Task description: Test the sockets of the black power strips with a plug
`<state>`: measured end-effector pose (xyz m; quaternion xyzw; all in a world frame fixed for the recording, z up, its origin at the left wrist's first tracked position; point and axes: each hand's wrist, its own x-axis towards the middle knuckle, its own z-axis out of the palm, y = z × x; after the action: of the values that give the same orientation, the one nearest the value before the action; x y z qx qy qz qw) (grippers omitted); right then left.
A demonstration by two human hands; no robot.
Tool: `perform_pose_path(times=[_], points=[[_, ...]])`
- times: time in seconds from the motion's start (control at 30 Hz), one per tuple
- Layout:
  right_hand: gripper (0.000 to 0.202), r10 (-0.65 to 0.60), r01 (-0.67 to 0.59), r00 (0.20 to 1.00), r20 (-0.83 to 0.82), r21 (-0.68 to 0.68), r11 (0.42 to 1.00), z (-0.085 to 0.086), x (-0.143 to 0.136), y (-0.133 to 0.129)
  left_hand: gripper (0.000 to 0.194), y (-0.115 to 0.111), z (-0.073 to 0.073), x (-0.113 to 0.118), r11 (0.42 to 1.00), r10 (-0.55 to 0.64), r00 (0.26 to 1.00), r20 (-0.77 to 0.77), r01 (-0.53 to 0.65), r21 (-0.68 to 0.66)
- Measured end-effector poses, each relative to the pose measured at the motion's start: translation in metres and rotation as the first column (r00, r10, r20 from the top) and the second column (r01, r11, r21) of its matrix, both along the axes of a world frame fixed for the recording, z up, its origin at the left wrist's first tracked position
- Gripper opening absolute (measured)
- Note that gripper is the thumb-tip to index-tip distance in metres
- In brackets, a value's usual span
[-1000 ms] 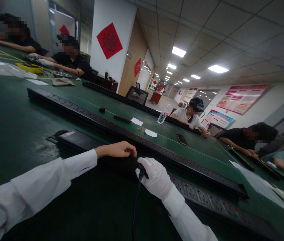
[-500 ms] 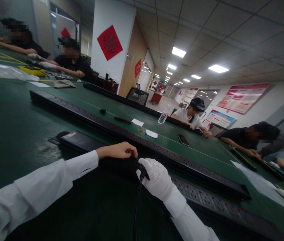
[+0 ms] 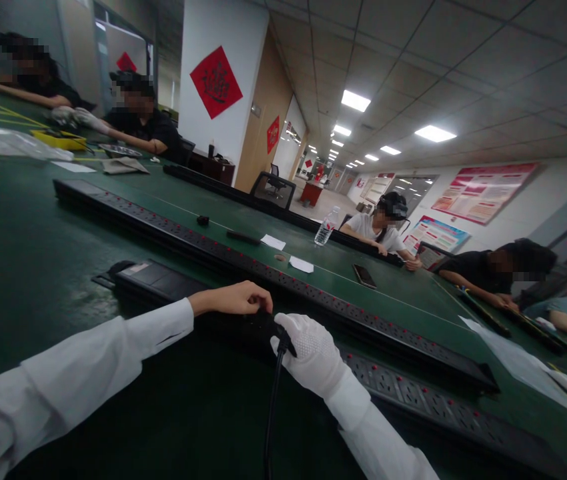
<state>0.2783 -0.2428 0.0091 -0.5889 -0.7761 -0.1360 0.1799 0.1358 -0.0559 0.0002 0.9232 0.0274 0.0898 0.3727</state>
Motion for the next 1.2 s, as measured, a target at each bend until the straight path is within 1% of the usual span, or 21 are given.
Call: perform_pose_path(times=[0.17, 0.3, 0.4, 0.5, 0.7, 0.8, 0.97, 1.2], points=[[0.032, -0.002, 0.002, 1.0, 0.003, -0.023, 1.0, 0.0008, 0.0001, -0.0002, 0.037, -0.0004, 0.0009, -0.0001, 1.0, -0.005, 1.0, -0.007, 0.005, -0.011], [0.031, 0.006, -0.006, 1.0, 0.0, -0.005, 1.0, 0.0005, 0.0, 0.0003, 0.041, -0.0009, 0.0017, -0.0003, 1.0, -0.014, 1.0, -0.009, 0.014, -0.021], [0.032, 0.003, -0.003, 1.0, 0.006, 0.013, 1.0, 0.0, 0.0003, 0.0006, 0.044, -0.0011, 0.0018, -0.0007, 1.0, -0.028, 1.0, -0.004, 0.028, -0.003], [0.032, 0.005, -0.005, 1.0, 0.012, -0.002, 1.0, 0.0, 0.0006, 0.0007, 0.044, -0.002, 0.0018, -0.0012, 0.999, -0.045, 0.999, 0.0, 0.045, 0.028], [0.033, -0.007, 0.008, 1.0, 0.008, -0.04, 0.999, 0.0011, 0.0002, 0.001, 0.04, -0.0042, 0.003, -0.0023, 0.998, -0.024, 1.0, -0.008, 0.024, 0.063], [0.033, 0.0, 0.0, 1.0, 0.002, -0.036, 0.999, 0.0013, 0.0002, 0.001, 0.041, -0.0043, 0.0037, -0.0025, 0.997, -0.024, 1.0, -0.017, 0.025, 0.072], [0.033, 0.0, 0.0, 1.0, -0.002, -0.044, 0.999, 0.0011, 0.0006, 0.0007, 0.04, -0.0056, 0.0043, -0.0031, 0.998, -0.006, 1.0, -0.022, 0.008, 0.064], [0.033, -0.008, 0.008, 1.0, -0.005, -0.033, 0.999, 0.0006, 0.0003, 0.001, 0.038, -0.0049, 0.0036, -0.002, 0.999, -0.032, 0.999, -0.022, 0.032, 0.044]])
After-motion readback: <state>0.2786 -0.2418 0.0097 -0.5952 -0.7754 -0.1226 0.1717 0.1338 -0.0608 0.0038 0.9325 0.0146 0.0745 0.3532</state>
